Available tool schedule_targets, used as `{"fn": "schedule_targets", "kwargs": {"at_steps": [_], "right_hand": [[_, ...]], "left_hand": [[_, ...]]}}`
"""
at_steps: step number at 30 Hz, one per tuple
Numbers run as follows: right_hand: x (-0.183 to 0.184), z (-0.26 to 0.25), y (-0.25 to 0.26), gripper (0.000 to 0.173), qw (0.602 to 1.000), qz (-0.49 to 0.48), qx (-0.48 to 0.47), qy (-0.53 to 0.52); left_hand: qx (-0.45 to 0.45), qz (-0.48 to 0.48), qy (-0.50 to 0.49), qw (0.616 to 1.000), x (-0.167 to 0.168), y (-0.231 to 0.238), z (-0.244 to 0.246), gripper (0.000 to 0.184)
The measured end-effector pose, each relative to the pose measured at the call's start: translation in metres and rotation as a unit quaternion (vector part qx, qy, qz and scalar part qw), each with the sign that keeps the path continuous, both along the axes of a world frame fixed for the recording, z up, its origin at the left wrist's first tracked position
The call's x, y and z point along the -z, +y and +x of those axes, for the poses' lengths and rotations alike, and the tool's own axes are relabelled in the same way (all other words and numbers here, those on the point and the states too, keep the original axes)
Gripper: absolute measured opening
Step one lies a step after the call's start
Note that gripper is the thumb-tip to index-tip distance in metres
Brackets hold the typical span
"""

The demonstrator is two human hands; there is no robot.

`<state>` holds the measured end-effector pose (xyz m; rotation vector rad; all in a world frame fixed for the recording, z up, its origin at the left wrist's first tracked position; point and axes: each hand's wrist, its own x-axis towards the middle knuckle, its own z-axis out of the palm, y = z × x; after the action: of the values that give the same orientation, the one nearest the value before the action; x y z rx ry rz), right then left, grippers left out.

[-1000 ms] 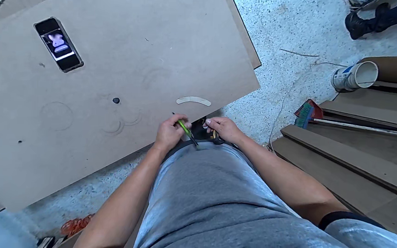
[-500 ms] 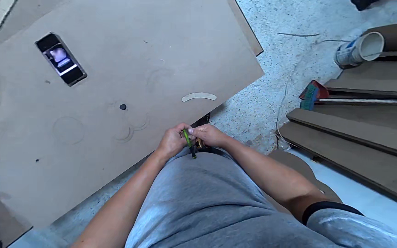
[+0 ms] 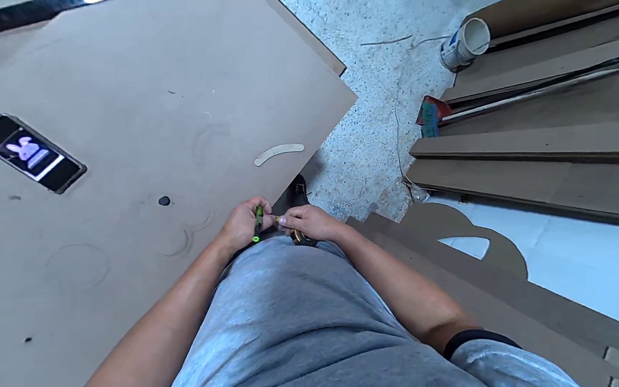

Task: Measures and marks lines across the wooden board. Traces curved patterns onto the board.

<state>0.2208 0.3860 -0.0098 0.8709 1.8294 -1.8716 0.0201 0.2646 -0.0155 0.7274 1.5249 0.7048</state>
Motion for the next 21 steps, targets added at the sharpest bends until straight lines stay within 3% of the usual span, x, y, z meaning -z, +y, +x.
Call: {"fn": "schedule_targets", "kwargs": {"at_steps": [4, 7, 9, 11, 16, 21], "right_hand": [[-0.019, 0.025, 0.005, 0.035, 0.997, 0.055, 0.047, -0.028], [-0.016, 0.04, 0.013, 0.034, 0.987, 0.106, 0.115, -0.04], [0.001, 0.047, 0.026, 0.034, 0.976, 0.165, 0.141, -0.034], [0.009, 0.048, 0.042, 0.037, 0.965, 0.229, 0.12, -0.027], [0.019, 0.03, 0.085, 0.042, 0.945, 0.325, 0.039, -0.006], [0.021, 0.019, 0.126, 0.042, 0.954, 0.299, 0.02, 0.005]], "left_hand": [[-0.078, 0.014, 0.009, 0.997, 0.003, 0.002, -0.019, 0.008], [-0.079, 0.034, 0.206, 0.975, 0.011, 0.01, -0.02, 0.021], [-0.021, 0.1, 0.349, 0.932, 0.018, 0.017, -0.019, 0.032], [0.032, 0.163, 0.416, 0.894, 0.029, 0.023, -0.013, 0.035], [0.085, 0.178, 0.444, 0.874, 0.058, 0.036, 0.012, 0.038], [0.08, 0.078, 0.443, 0.889, 0.063, 0.045, 0.028, 0.047]]}}
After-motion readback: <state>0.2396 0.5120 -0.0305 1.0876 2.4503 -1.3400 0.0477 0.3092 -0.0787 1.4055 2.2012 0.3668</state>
